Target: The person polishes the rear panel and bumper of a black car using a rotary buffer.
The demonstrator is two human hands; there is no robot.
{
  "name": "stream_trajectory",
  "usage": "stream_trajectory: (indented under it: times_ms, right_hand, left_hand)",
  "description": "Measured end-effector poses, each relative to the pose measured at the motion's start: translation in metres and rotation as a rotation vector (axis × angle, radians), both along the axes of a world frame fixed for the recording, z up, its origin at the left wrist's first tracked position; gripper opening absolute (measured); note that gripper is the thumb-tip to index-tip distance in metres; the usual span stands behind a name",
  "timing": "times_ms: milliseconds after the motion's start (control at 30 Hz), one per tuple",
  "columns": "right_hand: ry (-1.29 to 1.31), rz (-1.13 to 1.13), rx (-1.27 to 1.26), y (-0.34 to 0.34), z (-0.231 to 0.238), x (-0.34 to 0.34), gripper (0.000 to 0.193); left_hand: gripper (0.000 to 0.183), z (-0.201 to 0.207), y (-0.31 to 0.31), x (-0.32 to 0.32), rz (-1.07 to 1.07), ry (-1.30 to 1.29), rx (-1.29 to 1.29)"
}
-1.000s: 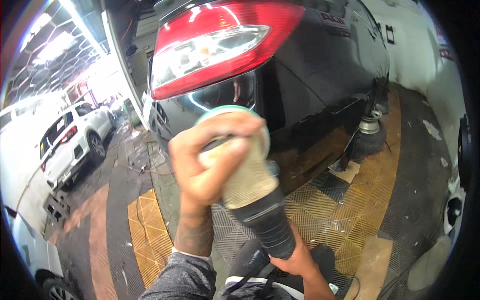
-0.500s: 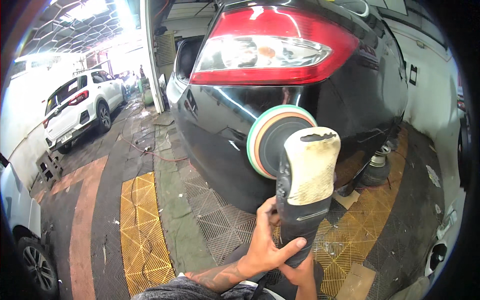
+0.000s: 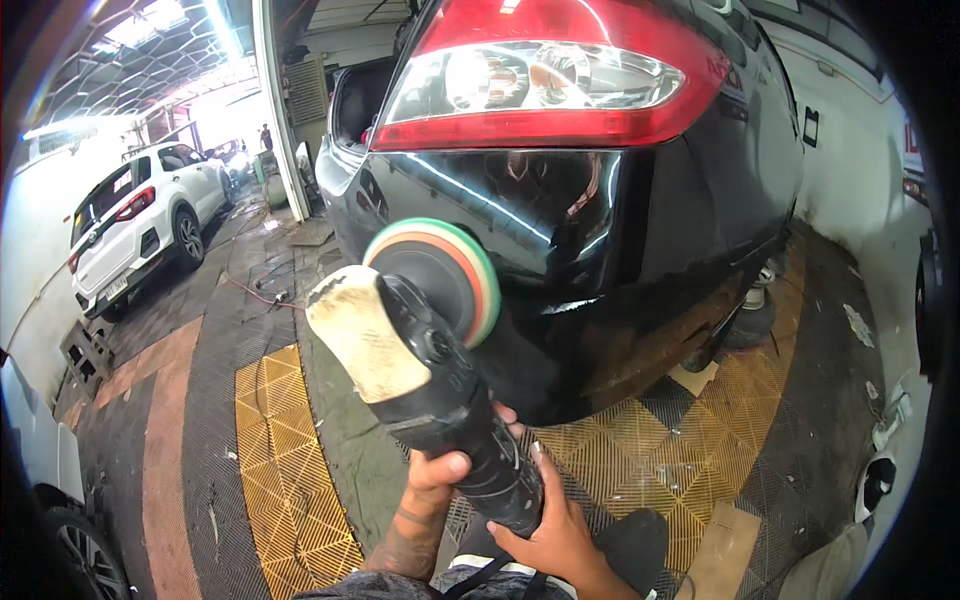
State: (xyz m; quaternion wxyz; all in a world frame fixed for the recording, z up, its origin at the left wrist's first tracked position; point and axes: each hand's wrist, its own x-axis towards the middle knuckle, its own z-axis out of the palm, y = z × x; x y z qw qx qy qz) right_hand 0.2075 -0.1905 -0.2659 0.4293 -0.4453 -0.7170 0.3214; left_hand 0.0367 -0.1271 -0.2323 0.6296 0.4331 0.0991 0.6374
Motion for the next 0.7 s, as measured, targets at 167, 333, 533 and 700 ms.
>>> stream_trajectory:
  times_ms: [167, 333, 533, 700]
  right_hand:
    - [-0.040, 0.051, -0.046, -0.003, -0.033, 0.000, 0.091]
    - [0.154, 0.014, -0.110, -0.014, -0.057, 0.001, 0.061]
    - [0.027, -0.017, -0.191, -0.008, -0.041, -0.006, 0.052]
    - [-0.002, 0.011, -0.198, 0.004, -0.040, -0.005, 0.051]
  left_hand:
    - [0.076, -0.001, 0.007, -0.011, -0.048, 0.004, -0.010]
    - [0.091, 0.001, 0.001, 0.002, -0.114, 0.284, 0.042]
    - [0.102, -0.014, 0.017, -0.008, -0.271, -0.084, 0.084]
    - [0.092, -0.022, 0.026, -0.015, -0.206, -0.125, 0.108]
